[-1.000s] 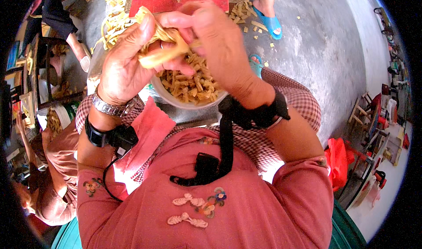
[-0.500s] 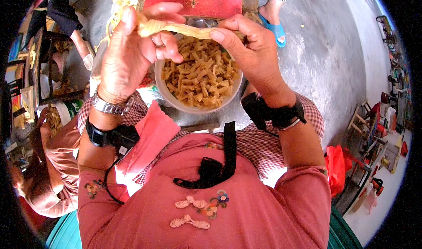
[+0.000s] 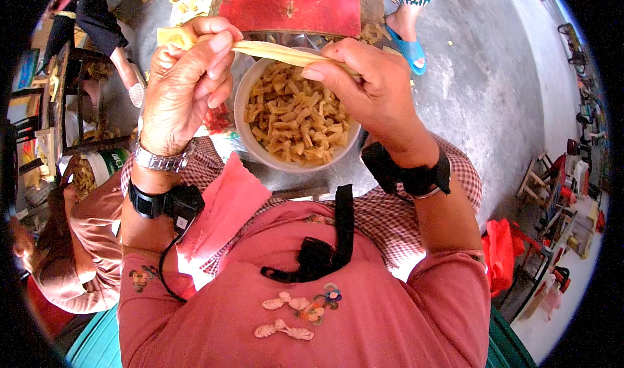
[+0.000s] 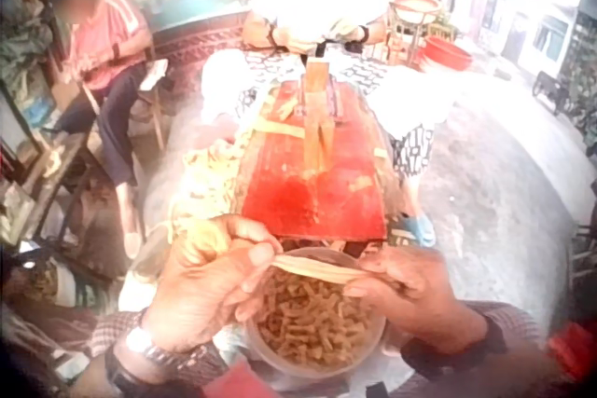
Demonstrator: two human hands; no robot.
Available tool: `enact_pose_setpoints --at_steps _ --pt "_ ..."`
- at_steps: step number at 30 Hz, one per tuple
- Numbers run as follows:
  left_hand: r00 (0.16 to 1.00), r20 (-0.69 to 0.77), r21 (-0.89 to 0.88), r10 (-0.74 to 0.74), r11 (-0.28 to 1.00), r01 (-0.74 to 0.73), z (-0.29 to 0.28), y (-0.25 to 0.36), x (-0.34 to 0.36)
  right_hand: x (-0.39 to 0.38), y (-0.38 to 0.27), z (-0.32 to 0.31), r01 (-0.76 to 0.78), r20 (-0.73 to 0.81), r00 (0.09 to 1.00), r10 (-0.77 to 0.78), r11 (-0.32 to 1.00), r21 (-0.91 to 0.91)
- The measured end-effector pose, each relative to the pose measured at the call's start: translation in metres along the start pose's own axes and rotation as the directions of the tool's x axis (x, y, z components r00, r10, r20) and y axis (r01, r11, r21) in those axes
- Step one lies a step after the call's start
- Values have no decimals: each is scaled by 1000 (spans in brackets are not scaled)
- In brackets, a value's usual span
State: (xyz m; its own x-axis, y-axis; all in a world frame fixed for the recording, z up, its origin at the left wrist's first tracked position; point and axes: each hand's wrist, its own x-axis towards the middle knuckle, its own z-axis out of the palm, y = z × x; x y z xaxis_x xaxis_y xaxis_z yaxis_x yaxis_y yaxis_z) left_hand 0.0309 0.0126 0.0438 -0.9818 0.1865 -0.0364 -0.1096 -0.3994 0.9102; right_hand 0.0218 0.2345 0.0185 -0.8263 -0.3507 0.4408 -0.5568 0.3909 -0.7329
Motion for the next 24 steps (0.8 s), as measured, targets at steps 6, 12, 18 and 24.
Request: enact_pose_setpoints --at_steps 6,12,18,24 --pt "995 -48 -24 88 996 -89 -12 9 1 1 4 -14 45 -38 998 -47 998 -54" --pt "990 -56 -1 131 991 -131 -10 11 1 3 3 -27 61 -47 997 -67 992 -111" --pt "973 28 34 228 973 -229 -17 5 3 6 3 -35 98 -64 992 -111 980 -175" --pt "928 148 45 343 935 -353 -17 2 2 5 10 -37 127 -104 983 -151 969 -210"
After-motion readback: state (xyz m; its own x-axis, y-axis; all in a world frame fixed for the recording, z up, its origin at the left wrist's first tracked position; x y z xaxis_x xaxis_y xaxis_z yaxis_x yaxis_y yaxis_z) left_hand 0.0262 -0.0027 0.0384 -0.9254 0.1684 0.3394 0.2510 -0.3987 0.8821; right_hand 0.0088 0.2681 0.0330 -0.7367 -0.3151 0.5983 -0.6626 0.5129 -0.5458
